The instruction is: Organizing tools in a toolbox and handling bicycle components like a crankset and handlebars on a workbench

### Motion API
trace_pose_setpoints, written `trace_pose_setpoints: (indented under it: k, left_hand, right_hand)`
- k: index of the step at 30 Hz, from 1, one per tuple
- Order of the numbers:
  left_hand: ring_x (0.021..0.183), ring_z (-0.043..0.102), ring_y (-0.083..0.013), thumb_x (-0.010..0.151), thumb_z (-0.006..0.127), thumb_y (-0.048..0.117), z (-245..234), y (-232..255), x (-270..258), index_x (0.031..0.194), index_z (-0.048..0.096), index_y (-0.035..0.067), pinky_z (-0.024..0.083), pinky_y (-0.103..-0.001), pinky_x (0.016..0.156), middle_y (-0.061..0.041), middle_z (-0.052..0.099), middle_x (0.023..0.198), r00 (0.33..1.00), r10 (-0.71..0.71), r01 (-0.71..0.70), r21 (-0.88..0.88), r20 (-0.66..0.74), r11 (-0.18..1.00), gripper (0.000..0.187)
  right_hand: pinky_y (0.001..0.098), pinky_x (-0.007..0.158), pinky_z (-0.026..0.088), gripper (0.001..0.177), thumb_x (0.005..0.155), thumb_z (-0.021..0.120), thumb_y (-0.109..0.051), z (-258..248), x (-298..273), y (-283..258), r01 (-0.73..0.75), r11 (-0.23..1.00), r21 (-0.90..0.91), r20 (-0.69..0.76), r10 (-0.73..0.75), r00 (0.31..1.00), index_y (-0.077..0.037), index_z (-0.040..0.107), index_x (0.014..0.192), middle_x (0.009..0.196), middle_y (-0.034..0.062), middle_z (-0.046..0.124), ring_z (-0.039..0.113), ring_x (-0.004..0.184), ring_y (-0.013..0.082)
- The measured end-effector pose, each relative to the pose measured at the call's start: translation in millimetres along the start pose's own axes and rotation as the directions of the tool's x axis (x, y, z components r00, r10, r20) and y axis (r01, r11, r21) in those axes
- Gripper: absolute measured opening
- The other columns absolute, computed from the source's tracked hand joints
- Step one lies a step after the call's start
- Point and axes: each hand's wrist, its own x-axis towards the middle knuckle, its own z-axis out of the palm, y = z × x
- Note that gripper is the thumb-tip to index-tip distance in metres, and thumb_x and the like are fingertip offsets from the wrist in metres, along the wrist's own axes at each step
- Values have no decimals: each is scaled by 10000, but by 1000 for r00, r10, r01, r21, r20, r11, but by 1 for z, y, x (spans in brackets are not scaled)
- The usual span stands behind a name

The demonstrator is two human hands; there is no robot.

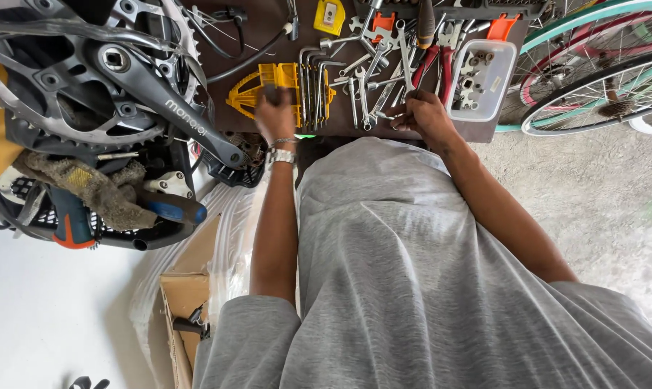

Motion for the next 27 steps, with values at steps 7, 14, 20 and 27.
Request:
trace_pose_setpoints:
  k: [7,14,20,27]
  left_hand:
    - [763,619,-179,811,806,-30,-33,-101,66,983,601,2,489,-279,705,-86,610,845,963,-9,-117,-446,-270,887,269]
    - [537,660,-276,789,815,588,-24,-88,34,660,682,-72,471,-397,511,-188,616,574,996,-17,11,-71,-85,997,686]
    - [858,740,-404,817,734,546,-13,-75,-4,830,751,-23,573,-502,750,-206,720,772,957,-283,280,-45,-58,959,569]
    - [1038,684,-499,861,659,517,23,-60,-53,892,749,-84,519,-584,888,-304,730,911,928,-332,342,-36,172,939,608]
  right_hand:
    - [270,423,432,121,799,512,-54,-14,33,33,-9,1000,-4,-45,9,999,-86,558,907,653,95,520,435,477,143]
    - [293,408,338,51,756,530,-99,1,30,25,-82,997,-8,-56,81,995,-90,551,801,606,85,432,353,462,115]
    - [265,433,341,153,775,519,-79,-1,40,34,-29,992,-127,76,39,996,-69,552,924,654,47,396,346,486,97]
    - [244,480,406,96,814,517,-50,0,24,23,-10,999,-49,26,11,1000,-69,556,900,769,82,459,486,609,136]
